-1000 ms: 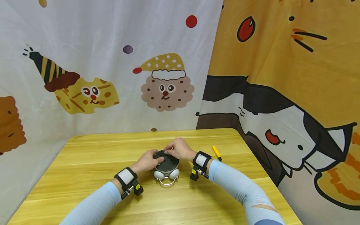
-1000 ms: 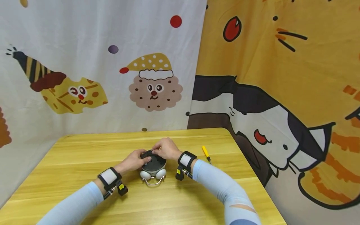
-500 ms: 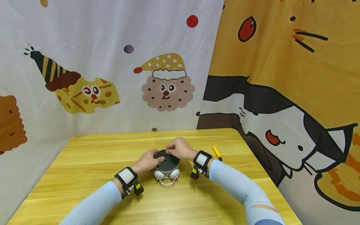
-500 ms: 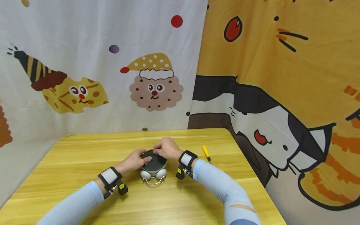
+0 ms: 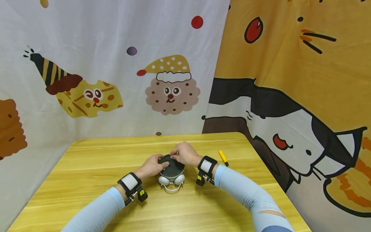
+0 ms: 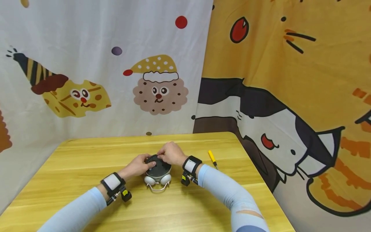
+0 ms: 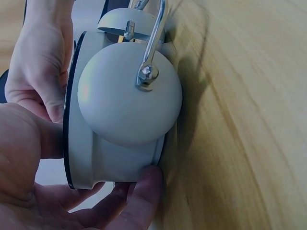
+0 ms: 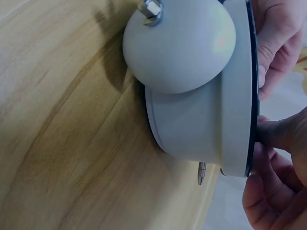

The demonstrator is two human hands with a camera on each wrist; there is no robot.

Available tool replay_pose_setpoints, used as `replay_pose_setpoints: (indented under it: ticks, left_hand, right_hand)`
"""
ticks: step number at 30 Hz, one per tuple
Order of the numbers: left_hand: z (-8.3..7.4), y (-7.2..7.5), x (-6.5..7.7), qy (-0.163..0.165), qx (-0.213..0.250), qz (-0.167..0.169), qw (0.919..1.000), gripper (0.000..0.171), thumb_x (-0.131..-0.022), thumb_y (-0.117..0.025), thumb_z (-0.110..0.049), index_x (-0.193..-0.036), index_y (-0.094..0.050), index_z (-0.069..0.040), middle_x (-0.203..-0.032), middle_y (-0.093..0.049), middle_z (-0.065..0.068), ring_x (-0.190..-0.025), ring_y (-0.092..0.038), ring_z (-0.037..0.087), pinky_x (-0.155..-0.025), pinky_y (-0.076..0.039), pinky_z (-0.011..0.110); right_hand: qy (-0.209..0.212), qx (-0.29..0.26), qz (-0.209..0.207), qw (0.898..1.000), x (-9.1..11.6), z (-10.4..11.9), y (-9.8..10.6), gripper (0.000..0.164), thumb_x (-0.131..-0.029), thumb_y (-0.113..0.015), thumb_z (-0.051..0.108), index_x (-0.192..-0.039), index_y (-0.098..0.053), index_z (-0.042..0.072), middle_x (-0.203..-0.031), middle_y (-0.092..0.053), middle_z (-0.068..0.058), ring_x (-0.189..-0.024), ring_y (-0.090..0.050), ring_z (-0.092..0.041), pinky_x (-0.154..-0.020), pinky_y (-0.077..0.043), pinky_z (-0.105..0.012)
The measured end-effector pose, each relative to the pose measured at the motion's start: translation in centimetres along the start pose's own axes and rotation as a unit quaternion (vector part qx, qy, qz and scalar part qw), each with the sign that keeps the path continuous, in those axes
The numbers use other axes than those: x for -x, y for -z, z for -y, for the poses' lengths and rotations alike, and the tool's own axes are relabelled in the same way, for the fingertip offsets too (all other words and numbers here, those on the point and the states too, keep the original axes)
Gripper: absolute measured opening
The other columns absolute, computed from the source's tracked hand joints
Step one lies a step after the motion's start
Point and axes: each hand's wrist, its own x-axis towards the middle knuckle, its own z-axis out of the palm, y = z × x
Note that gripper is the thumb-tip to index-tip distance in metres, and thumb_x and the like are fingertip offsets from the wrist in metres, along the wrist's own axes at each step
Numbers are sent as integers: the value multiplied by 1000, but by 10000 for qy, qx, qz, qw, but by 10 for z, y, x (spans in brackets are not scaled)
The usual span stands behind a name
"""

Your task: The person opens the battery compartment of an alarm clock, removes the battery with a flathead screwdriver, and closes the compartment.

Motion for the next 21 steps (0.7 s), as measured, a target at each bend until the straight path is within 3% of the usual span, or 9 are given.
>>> replay_pose_setpoints:
  ticks: [21]
  left_hand:
    - [3, -2, -1, -30, -8, -72, 10000, 36, -108, -74, -27, -130, -72, 1, -106, -77, 13, -86, -68, 19, -70, -52, 29]
  right_hand:
    - [230, 410, -172, 9987, -1, -1, -3, 6, -99, -89, 24, -102, -93, 21, -99, -89, 5, -92, -82, -13, -77, -62, -25]
